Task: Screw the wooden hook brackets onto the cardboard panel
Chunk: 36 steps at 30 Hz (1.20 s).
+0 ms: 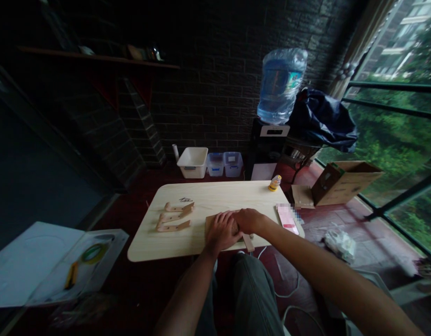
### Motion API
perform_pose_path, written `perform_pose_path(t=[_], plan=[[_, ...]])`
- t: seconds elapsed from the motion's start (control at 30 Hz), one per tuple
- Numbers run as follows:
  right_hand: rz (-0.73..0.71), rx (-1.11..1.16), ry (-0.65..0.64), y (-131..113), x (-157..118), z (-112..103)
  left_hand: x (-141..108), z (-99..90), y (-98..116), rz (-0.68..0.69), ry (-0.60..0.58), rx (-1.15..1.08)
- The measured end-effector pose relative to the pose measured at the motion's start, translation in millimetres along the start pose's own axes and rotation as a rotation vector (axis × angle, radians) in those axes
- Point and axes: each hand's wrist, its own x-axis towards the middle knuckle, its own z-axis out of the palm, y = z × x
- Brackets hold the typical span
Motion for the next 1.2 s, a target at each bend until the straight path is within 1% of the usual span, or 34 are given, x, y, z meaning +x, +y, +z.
perform_pose_path(t=[0.17,0.3,0.4,0.53,0.63,0.77,0.93,1.1,1.2], plan=[[-0.020,0.015,-0.025,7,-1,1,2,-5.2,2,-0.006,-0.010,-0.011],[-0.003,0.027,-0.059,7,-1,-1,2,-5.9,3,-0.004,-0.007,-0.025],[0.015,0.026,-0.084,3,0,-6,1,-3.2,2,-0.010,0.009,-0.023],[0.001,0.025,-0.128,0,-3,-16,0,0.3,1,-0.009,0.024,0.000],[-0.002,0.003,-0.115,-2,-7,-20,0,0.8,1,-0.005,0.036,0.009],[0.001,-0.018,-0.063,-4,-10,-13,0,0.1,2,0.002,0.040,-0.005],[-0.002,-0.002,-0.076,-2,-3,-2,0,-0.2,2,0.002,0.028,-0.016],[-0.014,0.024,-0.127,7,3,-3,0,0.8,2,-0.009,0.035,-0.009],[-0.013,0.034,-0.146,7,3,-7,0,1.8,1,-0.007,0.039,-0.005]])
